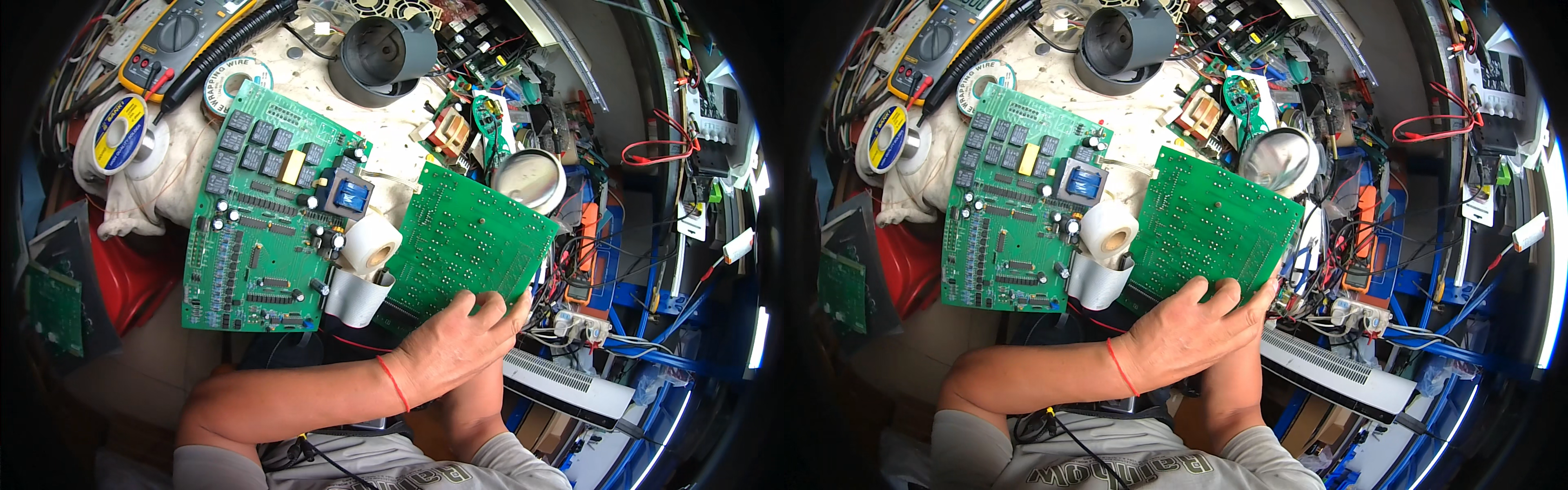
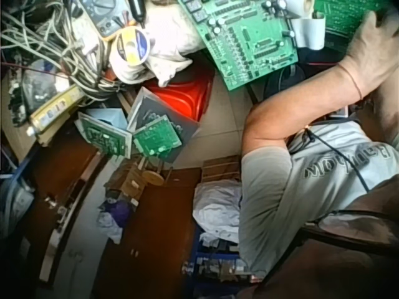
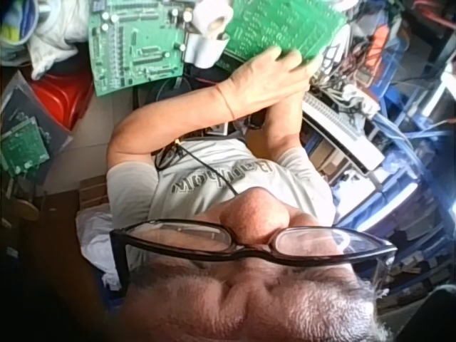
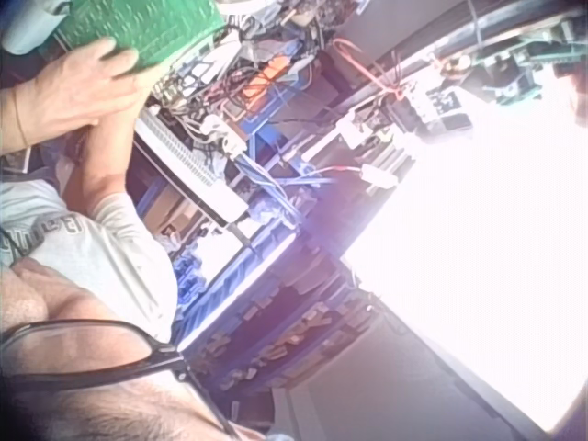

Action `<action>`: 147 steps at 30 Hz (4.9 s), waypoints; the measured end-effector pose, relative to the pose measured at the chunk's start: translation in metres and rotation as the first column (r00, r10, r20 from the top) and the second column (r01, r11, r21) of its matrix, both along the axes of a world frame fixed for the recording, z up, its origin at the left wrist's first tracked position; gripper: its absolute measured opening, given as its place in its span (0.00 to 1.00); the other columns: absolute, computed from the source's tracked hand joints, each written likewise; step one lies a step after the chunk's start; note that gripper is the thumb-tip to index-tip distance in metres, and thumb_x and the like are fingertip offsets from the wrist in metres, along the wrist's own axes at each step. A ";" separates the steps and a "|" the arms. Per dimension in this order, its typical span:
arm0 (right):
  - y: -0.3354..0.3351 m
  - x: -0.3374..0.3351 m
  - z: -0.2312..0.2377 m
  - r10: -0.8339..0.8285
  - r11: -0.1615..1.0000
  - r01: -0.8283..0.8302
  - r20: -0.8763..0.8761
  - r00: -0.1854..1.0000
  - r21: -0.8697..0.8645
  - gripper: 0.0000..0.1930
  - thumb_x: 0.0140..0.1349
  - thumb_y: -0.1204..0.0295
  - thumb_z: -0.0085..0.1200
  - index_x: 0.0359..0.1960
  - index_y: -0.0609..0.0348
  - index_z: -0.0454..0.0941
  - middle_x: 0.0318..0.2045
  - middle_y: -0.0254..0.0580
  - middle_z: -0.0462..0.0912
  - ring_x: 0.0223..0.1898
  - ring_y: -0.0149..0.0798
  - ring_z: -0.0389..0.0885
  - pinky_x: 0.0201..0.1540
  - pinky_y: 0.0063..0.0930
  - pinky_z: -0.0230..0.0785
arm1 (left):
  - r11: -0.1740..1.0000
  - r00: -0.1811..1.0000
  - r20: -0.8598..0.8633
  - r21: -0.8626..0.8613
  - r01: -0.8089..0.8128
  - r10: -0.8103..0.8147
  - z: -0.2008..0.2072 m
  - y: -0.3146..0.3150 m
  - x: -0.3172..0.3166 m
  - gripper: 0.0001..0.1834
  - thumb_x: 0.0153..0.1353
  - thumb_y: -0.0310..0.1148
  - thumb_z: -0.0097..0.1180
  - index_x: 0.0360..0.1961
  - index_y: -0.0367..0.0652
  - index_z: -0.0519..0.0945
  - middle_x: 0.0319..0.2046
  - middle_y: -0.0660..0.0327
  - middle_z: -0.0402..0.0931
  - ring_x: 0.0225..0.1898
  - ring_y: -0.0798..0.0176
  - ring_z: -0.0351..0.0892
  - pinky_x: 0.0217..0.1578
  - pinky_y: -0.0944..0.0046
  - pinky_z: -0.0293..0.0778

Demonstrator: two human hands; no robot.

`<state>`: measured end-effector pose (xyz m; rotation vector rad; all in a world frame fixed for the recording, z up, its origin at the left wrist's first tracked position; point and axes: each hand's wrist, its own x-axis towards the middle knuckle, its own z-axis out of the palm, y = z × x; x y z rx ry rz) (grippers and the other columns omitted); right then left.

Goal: The person inspects a green circuit board with a magnifying glass, then uses a soldering iron to reflow a joint. They flip the board and test continuity with a multimeter, probing several points on the board.

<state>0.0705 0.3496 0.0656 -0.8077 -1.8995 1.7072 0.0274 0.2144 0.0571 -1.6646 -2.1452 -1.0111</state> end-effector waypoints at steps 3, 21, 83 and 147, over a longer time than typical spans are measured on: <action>0.035 -0.014 0.011 -0.083 0.977 0.084 0.013 0.996 -0.194 0.27 0.74 0.53 0.53 0.61 0.64 0.77 0.50 0.42 0.86 0.48 0.35 0.84 0.51 0.29 0.80 | 1.000 1.000 -0.002 0.013 -0.017 0.017 -0.001 0.003 -0.002 0.18 0.70 0.40 0.54 0.56 0.48 0.85 0.75 0.56 0.71 0.55 0.59 0.74 0.43 0.63 0.71; 0.050 -0.009 0.076 -0.026 0.699 -0.133 0.212 0.977 0.703 0.41 0.54 0.80 0.73 0.72 0.70 0.70 0.58 0.47 0.83 0.57 0.36 0.83 0.62 0.31 0.76 | 0.978 0.983 -0.157 -0.168 -0.120 0.094 -0.026 0.044 0.006 0.23 0.71 0.41 0.53 0.59 0.42 0.86 0.63 0.57 0.78 0.63 0.55 0.70 0.59 0.57 0.67; 0.034 0.026 0.006 -0.011 0.992 0.028 -0.139 0.990 0.126 0.48 0.53 0.68 0.77 0.74 0.76 0.67 0.62 0.52 0.82 0.62 0.41 0.83 0.68 0.35 0.72 | 0.827 0.410 0.870 0.432 -0.359 -0.276 -0.062 -0.174 -0.005 0.31 0.67 0.14 0.64 0.69 0.42 0.69 0.82 0.33 0.51 0.80 0.41 0.61 0.74 0.42 0.70; 0.015 -0.040 0.039 0.752 0.551 -0.342 -0.275 0.600 0.761 0.35 0.66 0.72 0.68 0.72 0.65 0.65 0.39 0.63 0.87 0.25 0.40 0.86 0.20 0.26 0.74 | 0.656 0.075 0.836 0.479 -0.584 -0.544 -0.071 -0.228 -0.023 0.43 0.65 0.12 0.55 0.81 0.47 0.64 0.78 0.45 0.65 0.76 0.44 0.70 0.76 0.38 0.68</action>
